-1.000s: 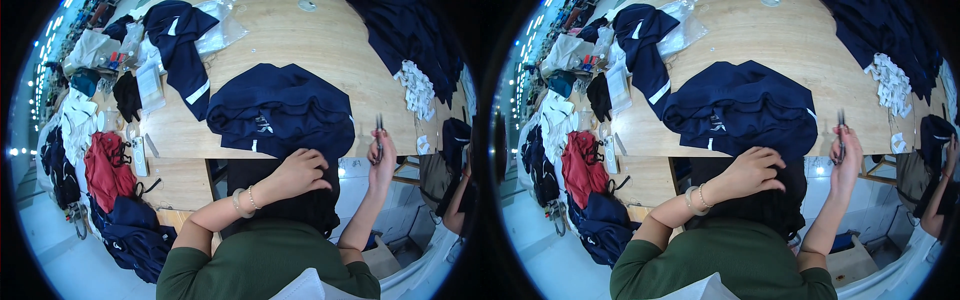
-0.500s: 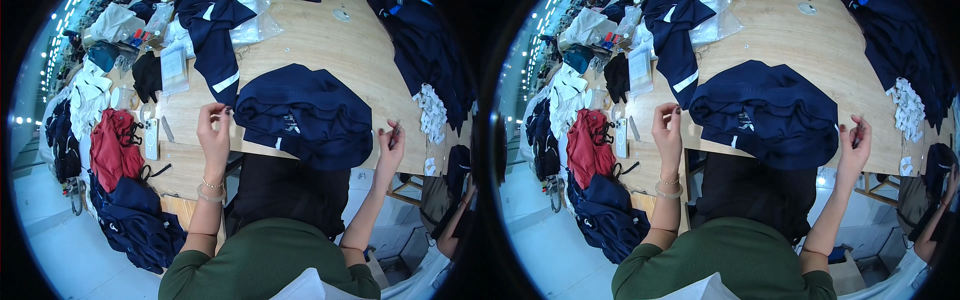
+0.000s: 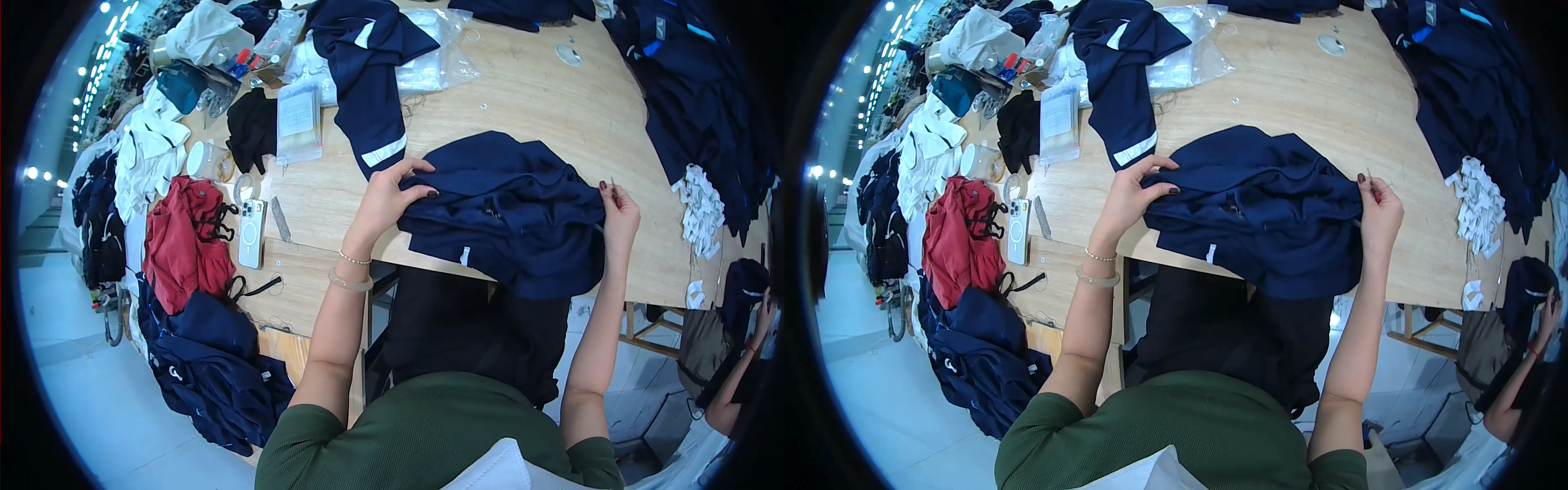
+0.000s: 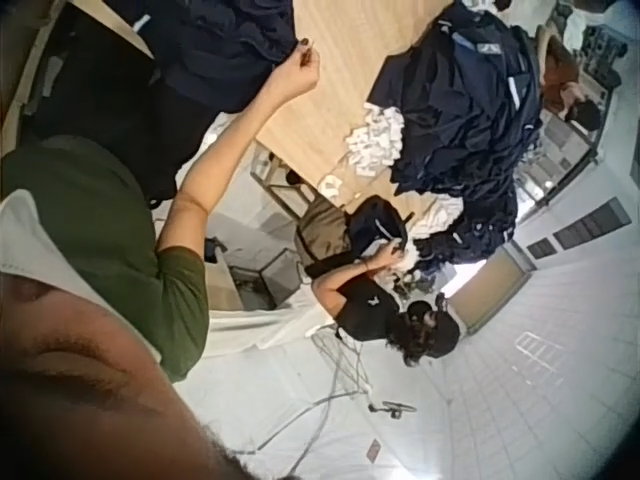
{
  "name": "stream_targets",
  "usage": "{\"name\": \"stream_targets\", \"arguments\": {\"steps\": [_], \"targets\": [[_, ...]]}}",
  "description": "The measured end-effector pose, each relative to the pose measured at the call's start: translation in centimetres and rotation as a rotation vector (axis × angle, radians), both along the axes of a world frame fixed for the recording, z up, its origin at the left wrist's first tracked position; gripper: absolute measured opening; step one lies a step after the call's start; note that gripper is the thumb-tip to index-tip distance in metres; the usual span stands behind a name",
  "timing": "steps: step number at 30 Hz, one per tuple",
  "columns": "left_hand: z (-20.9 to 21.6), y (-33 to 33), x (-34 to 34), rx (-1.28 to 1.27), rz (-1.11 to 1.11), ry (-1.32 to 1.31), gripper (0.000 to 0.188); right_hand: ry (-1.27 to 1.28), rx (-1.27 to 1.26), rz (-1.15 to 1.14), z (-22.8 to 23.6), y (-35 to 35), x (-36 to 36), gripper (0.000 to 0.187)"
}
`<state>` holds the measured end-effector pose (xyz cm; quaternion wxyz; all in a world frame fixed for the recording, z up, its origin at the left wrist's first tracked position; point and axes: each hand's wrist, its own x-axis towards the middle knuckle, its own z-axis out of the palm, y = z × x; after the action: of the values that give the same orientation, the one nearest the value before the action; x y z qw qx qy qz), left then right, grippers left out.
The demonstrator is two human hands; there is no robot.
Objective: Trimming loose threads from blue garments at a workbench using thread snips.
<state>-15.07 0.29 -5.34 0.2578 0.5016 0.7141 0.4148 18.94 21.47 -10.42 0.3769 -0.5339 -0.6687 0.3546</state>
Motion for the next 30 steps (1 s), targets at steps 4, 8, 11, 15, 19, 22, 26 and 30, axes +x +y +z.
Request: {"name": "stream_targets", "arguments": {"steps": [4,8,11,15,19,22,26,30], "targets": [[-0.1,-0.6,-0.1,0.093,0.018,-0.18,0.026,-0.407,0.19,-0.091,5.5,-2.6,-3.9,0.011],[0.5,-0.5,0.3,0.05,0.052,-0.168,0.024,-0.137,0.366,-0.024,9.3,-4.8,-6.3,0.012],[0.8,-0.5,0.7,0.023,0.078,-0.217,0.023,0.303,0.01,0.472,10.1,-7.0,-10.2,0.017],[1.1,0.1,1.2,0.081,0.076,-0.276,0.021,0.031,0.01,0.736,9.9,-8.5,-14.0,0.026],[0.2,0.3,1.1,0.148,0.123,-0.24,0.017,0.132,-0.11,0.652,6.5,-6.6,-15.3,0.014],[-0.1,-0.3,0.2,0.116,0.221,-0.271,0.018,0.437,-0.276,0.321,7.2,-4.1,-13.6,0.024],[-0.7,0.2,0.2,0.091,0.261,-0.218,0.022,0.452,-0.273,0.382,9.0,0.9,-3.7,0.028],[-1.2,0.6,0.0,0.073,0.295,-0.15,0.027,-0.193,-0.005,0.066,8.7,0.4,3.0,0.029]]}}
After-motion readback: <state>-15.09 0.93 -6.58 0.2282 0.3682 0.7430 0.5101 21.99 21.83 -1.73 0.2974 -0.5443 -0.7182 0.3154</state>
